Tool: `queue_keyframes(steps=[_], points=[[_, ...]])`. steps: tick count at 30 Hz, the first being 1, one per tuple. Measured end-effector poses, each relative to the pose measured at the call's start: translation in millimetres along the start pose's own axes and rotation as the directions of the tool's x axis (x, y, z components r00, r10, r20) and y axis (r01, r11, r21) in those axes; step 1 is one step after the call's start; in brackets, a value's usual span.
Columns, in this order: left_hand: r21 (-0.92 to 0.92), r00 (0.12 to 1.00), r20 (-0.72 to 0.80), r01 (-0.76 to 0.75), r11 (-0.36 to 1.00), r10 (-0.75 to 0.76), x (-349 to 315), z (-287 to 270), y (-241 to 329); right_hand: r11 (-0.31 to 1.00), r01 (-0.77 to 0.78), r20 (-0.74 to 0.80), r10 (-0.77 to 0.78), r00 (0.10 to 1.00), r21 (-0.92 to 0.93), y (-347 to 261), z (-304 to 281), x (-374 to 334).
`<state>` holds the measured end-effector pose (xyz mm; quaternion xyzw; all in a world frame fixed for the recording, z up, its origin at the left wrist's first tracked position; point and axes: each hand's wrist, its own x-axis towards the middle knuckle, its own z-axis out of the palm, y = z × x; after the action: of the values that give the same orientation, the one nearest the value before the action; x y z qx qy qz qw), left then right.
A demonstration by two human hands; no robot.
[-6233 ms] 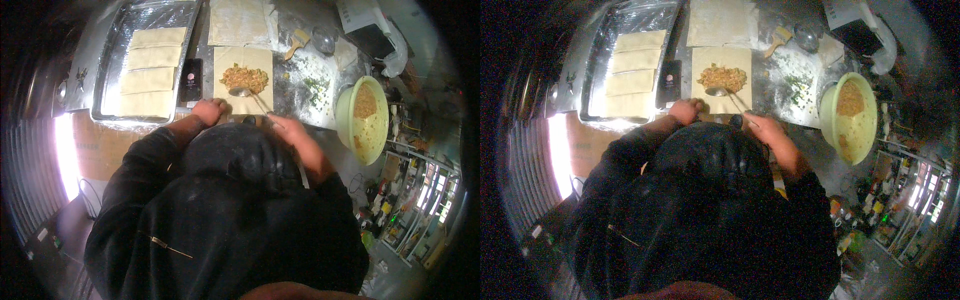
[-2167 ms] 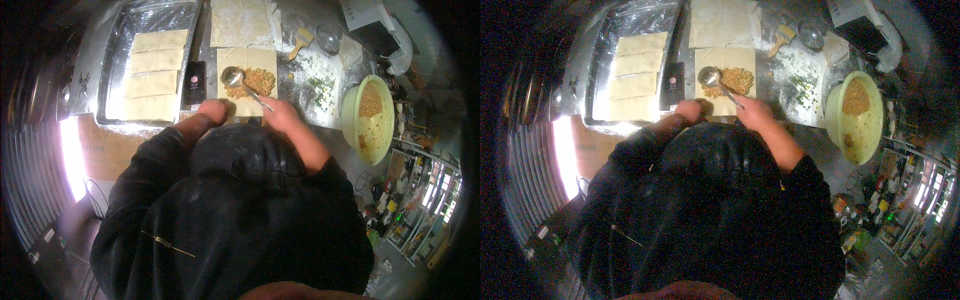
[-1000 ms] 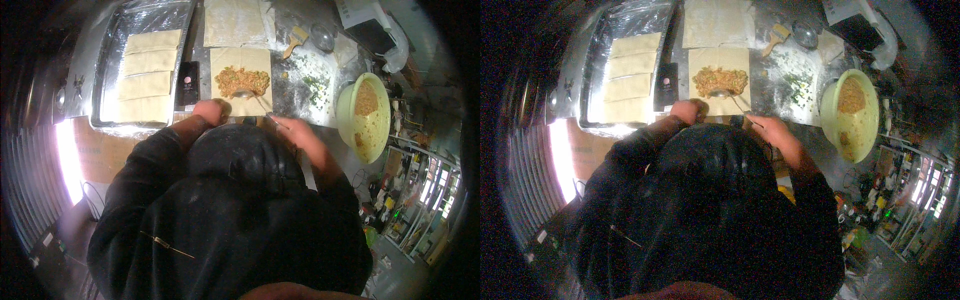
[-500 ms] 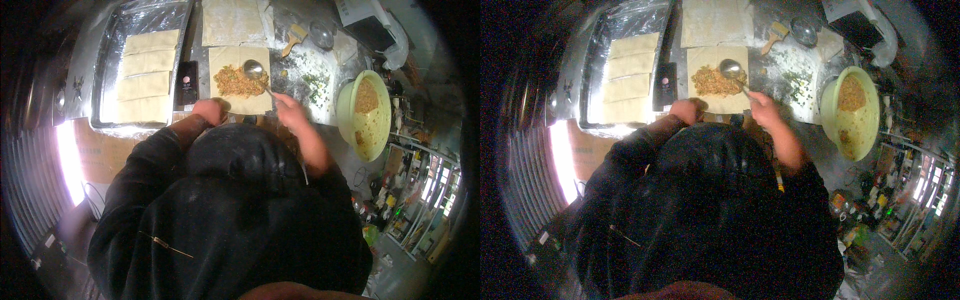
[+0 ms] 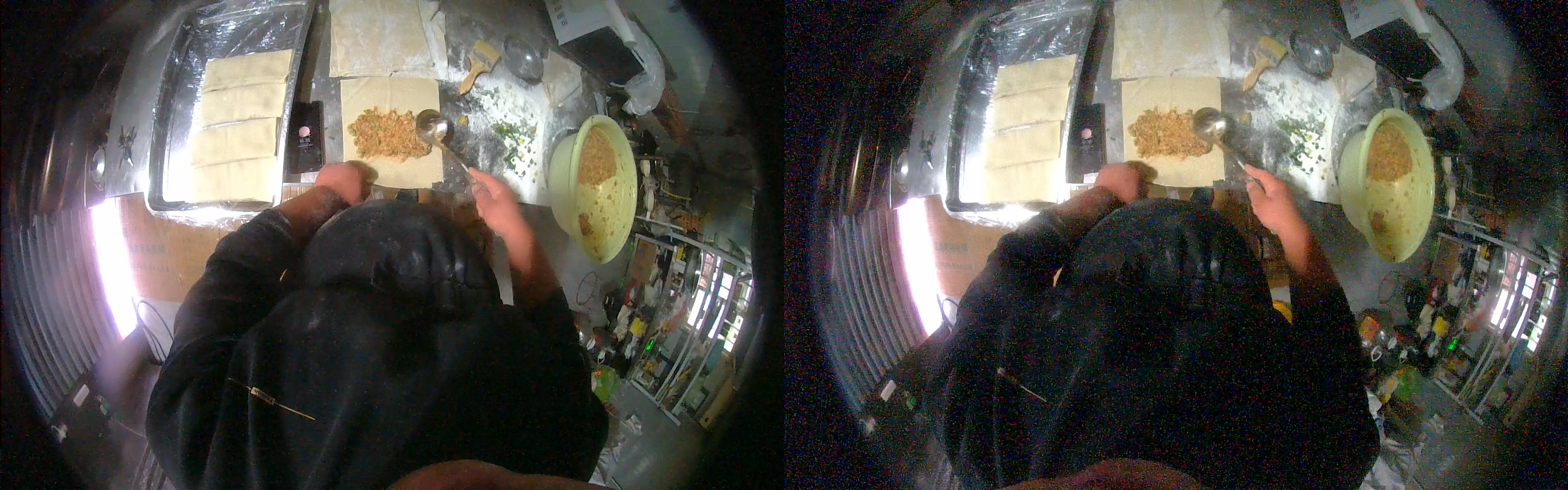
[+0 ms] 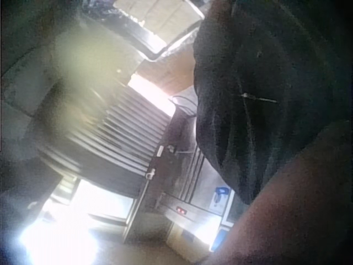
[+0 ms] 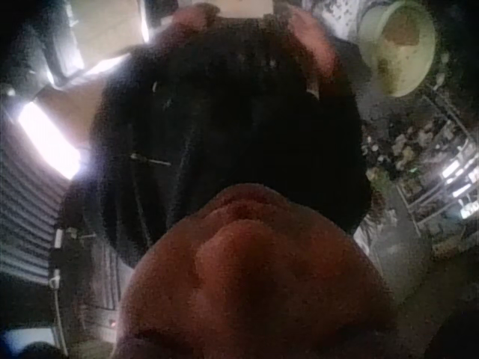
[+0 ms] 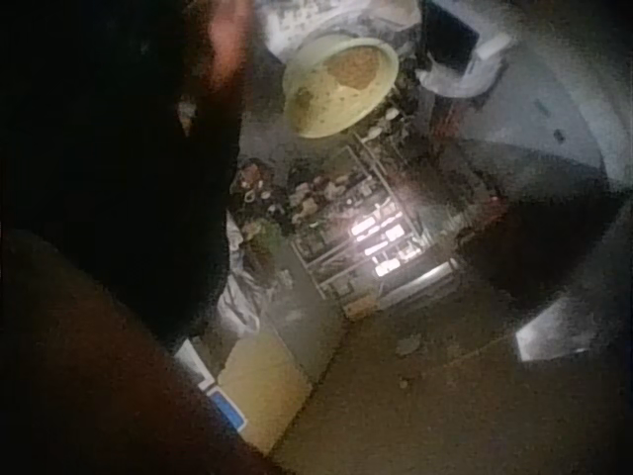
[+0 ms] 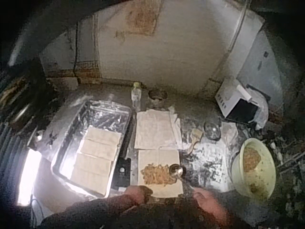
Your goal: The person scoops a crumbly filling from a bowl onto rectangular dough sheets, spreads it evenly, folds the dough over the filling, and places the assembled pies onto a tray. The person retrieves more dough from a refrigerator and continues the process.
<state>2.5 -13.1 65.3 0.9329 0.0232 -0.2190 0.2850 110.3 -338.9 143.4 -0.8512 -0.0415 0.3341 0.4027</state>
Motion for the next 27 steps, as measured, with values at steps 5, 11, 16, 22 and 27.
queue_keyframes(steps=[5, 11, 16, 22, 27], points=[[0.011, 1.0, 0.026, -0.009, 1.0, 0.009, 1.4, -4.4, 3.4, 0.977, -0.155, -0.016, 0.159, 0.987, 0.148, 7.0, -1.3, 7.2], [0.108, 0.985, 0.167, 0.02, 0.994, -0.038, 11.0, -1.0, -1.3, 0.952, 0.198, 0.06, -0.19, 0.98, -0.233, 14.4, -10.7, -19.3], [0.029, 0.997, 0.037, -0.062, 0.998, 0.061, 12.6, 10.8, -9.8, 0.842, 0.137, 0.152, -0.066, 0.986, -0.522, 16.5, -16.9, -21.1], [0.16, 0.993, 0.094, -0.09, 0.983, 0.076, 23.0, 21.9, -15.1, 0.931, 0.329, 0.069, -0.322, 0.944, -0.158, 13.2, 16.2, 5.5], [0.086, 0.998, 0.03, -0.059, 0.995, 0.056, 17.8, 16.5, -11.4, 0.878, 0.29, 0.202, -0.227, 0.953, -0.381, -10.2, 31.9, 27.7]])
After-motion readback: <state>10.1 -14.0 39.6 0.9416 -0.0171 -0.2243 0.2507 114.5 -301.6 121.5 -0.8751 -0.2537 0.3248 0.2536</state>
